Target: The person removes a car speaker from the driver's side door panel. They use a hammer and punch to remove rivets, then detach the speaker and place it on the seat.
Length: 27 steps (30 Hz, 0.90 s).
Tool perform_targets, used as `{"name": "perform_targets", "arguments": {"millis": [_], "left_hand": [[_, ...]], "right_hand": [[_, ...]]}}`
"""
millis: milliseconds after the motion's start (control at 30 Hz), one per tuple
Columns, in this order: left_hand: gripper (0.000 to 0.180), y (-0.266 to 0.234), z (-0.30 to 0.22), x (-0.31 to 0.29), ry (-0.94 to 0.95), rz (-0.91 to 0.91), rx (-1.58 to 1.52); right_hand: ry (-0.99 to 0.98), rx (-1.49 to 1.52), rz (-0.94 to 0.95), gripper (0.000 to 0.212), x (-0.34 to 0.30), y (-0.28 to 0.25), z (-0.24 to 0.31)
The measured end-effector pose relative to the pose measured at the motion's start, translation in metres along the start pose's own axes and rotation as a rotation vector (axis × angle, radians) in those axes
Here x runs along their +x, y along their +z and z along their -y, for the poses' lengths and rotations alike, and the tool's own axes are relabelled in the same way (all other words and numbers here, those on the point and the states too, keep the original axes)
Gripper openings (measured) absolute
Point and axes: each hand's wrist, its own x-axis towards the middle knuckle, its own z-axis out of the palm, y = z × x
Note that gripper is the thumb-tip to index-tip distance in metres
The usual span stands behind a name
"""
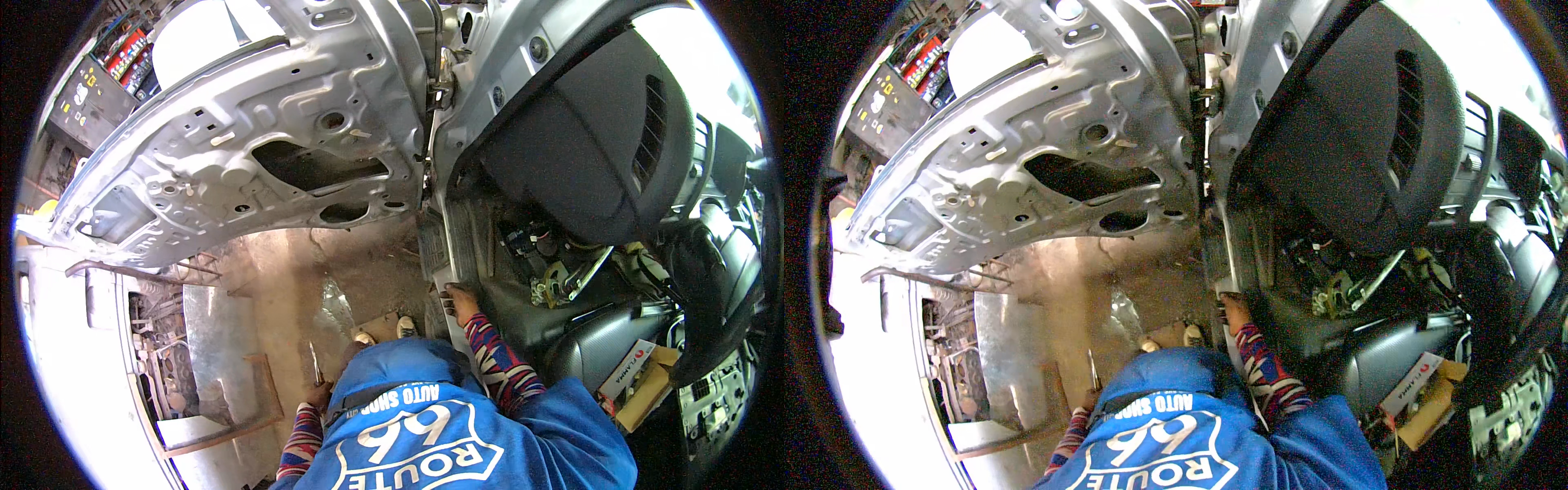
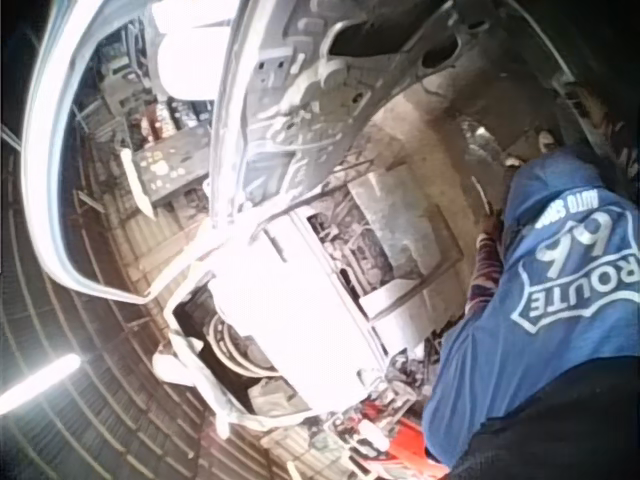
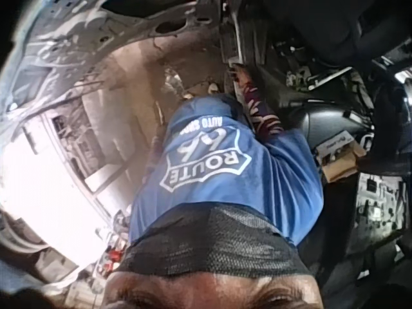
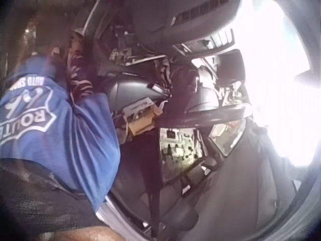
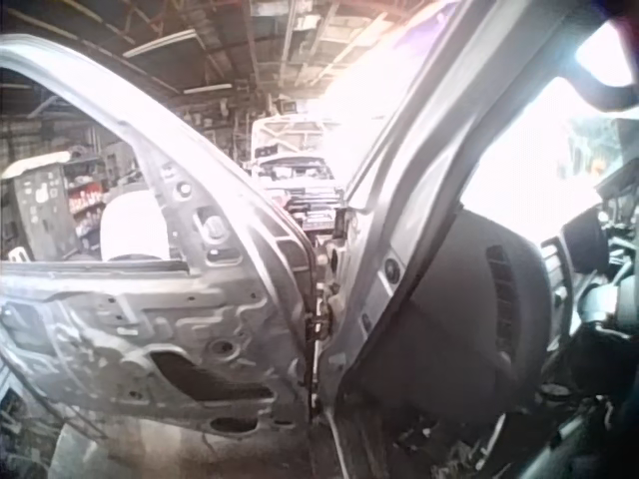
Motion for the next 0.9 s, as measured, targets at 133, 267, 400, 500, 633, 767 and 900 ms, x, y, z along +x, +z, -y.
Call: {"name": "perform_targets", "arguments": {"millis": [133,267,400,500,633,767,900], "left_hand": [[0.027,-0.016,-0.049,-0.012,0.028,0.047,0.067],[0.026,-0.032,-0.076,-0.009,0.050,0.116,0.113],[0.027,-0.048,-0.068,0.012,0.252,0.137,0.164],[0.028,-0.061,-0.049,0.025,0.299,0.143,0.144],[0.030,-0.080,-0.020,0.039,0.260,0.160,0.198],[0.032,-0.095,0.019,0.054,0.210,0.183,0.231],[0.035,-0.100,0.058,0.072,0.172,0.209,0.214]], "right_hand": [[-0.092,-0.016,-0.104,0.022,-0.040,-0.015,0.020],[-0.108,0.023,-0.202,0.025,-0.078,-0.036,0.018],[-0.146,0.036,-0.346,0.021,-0.095,-0.055,-0.014],[-0.206,0.514,-0.175,0.017,-0.097,-0.068,-0.038],[-0.645,0.106,-0.243,0.018,-0.114,-0.083,-0.028],[-0.570,0.474,-0.356,0.028,-0.156,-0.078,0.044],[-0.667,0.679,-0.247,0.030,-0.236,-0.098,0.117]]}}
